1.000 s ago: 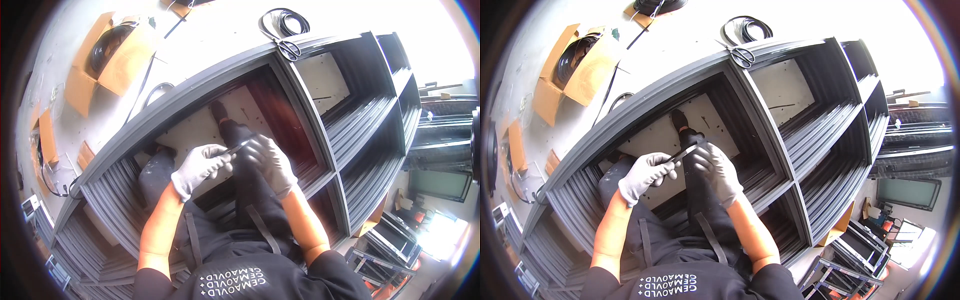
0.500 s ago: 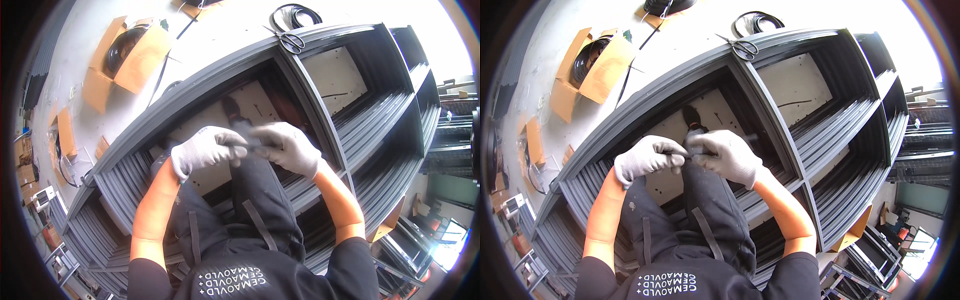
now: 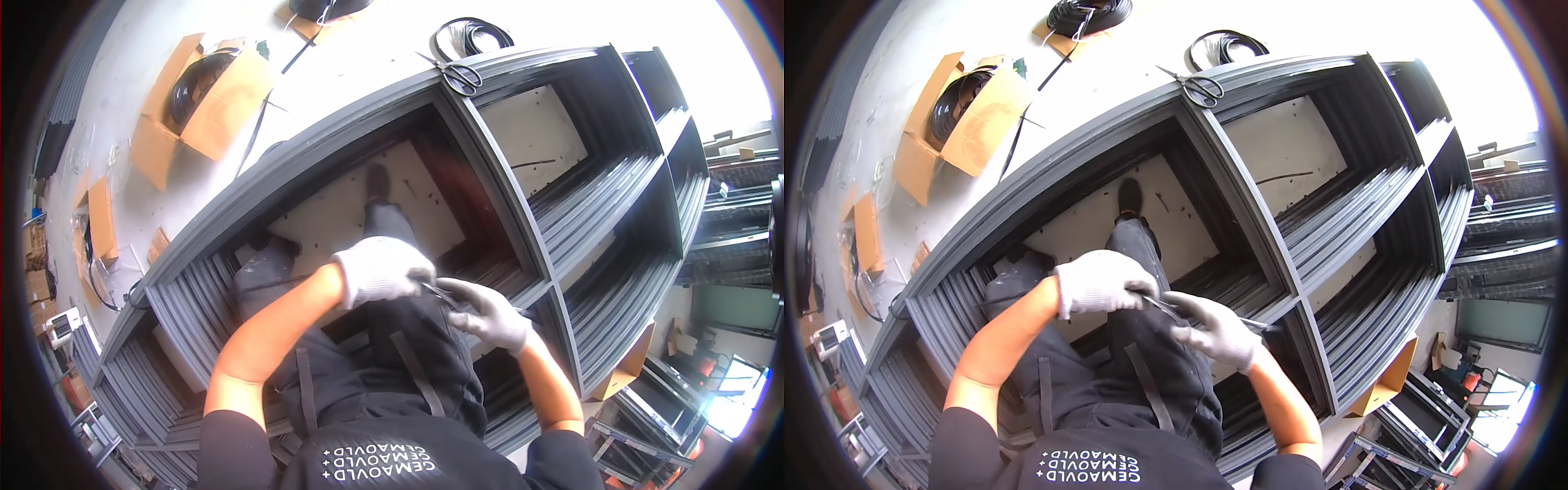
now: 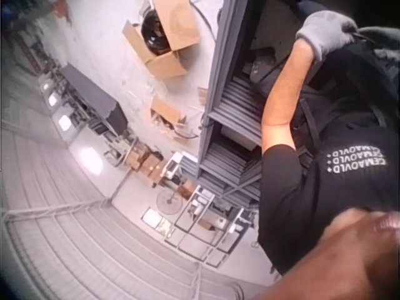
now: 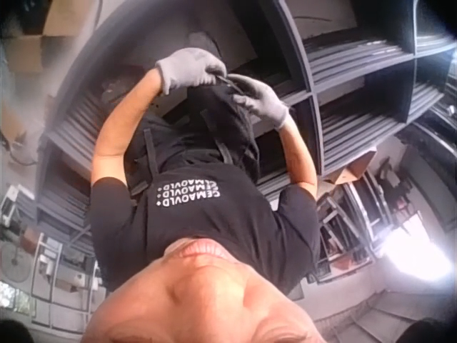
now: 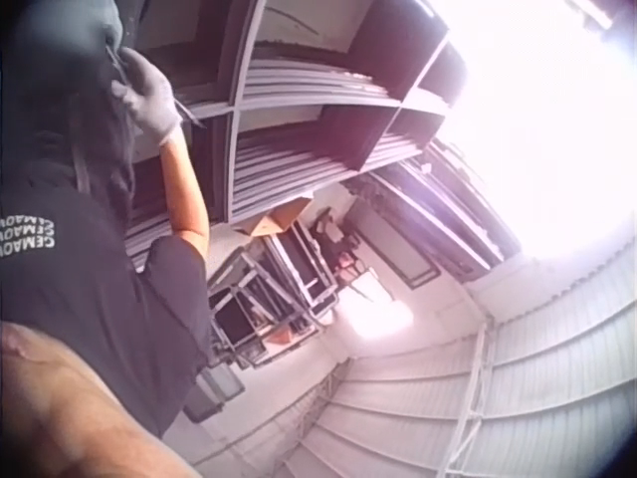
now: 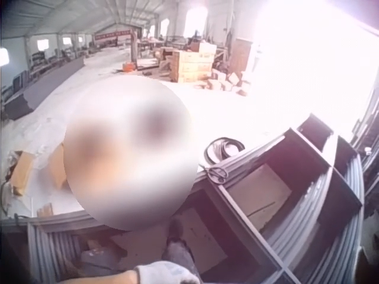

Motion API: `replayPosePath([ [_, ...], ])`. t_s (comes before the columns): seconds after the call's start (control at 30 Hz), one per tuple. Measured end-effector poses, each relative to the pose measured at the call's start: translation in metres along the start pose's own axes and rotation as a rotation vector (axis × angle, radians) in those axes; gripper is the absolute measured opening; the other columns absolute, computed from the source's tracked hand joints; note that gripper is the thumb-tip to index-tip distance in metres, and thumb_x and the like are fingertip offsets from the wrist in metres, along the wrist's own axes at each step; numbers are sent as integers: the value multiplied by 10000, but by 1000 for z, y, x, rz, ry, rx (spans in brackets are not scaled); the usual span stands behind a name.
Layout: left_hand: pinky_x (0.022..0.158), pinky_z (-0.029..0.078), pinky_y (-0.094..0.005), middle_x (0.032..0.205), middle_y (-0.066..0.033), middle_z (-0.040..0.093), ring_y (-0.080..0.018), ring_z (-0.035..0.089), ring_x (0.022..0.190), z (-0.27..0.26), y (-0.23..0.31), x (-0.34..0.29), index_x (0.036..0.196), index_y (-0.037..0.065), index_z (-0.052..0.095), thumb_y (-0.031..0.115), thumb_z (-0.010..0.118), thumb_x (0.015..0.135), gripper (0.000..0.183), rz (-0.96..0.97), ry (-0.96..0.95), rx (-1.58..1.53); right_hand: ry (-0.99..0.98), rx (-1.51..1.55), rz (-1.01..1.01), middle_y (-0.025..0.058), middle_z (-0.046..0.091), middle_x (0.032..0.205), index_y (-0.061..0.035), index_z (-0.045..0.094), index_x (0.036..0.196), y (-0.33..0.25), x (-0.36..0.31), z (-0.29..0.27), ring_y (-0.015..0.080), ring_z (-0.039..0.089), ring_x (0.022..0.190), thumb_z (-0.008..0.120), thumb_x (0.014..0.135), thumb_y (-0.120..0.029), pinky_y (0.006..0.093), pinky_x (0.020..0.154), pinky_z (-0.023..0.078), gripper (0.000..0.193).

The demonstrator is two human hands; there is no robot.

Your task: The recorder is installing and cutting rubber gasket seals into metal frame components on a fabrication floor.

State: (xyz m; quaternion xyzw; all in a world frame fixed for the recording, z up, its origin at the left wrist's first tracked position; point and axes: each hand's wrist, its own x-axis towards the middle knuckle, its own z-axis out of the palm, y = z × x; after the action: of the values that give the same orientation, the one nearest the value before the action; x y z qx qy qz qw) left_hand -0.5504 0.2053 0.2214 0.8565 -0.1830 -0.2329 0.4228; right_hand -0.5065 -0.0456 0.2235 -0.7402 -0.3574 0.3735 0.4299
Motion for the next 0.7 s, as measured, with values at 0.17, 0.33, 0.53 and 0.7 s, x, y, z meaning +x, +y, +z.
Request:
replayPosePath([
  [0.17, 603, 472, -234, 892, -25, 687, -90, 616, 726, -22, -19, 40, 981, 68, 645, 231, 560, 940, 188, -164, 454, -853, 362, 636, 588, -12, 577, 646, -46, 635, 1107, -7, 44, -24, 36, 484, 556, 588, 939, -237, 179, 526, 378, 258],
  [0.33, 484, 374, -195, 674, 45, 559, -54, 471, 526, -26, -116, 92, 1166, 84, 568, 280, 566, 956, 288, -383, 841, -1693, 551, 517, 574, -22, 561, 596, -61, 673, 1030, 47, 100, -52, 37, 433, 508, 573, 947, -319, 193, 500, 351, 289],
  [0.53, 441, 298, -228, 555, 60, 493, -64, 359, 431, 27, -139, 179, 1185, 91, 584, 469, 570, 921, 460, -456, 607, -1824, 650, 483, 533, -1, 586, 584, -47, 670, 906, 105, 167, -64, 46, 471, 503, 554, 958, -305, 200, 493, 375, 288],
  [0.7, 464, 384, -240, 668, 45, 595, -62, 467, 479, 6, -151, 230, 853, 160, 664, 497, 674, 839, 337, -723, 732, -1473, 630, 506, 597, 15, 593, 587, -26, 661, 900, 128, 199, -71, 59, 487, 505, 550, 958, -290, 212, 500, 391, 292],
])
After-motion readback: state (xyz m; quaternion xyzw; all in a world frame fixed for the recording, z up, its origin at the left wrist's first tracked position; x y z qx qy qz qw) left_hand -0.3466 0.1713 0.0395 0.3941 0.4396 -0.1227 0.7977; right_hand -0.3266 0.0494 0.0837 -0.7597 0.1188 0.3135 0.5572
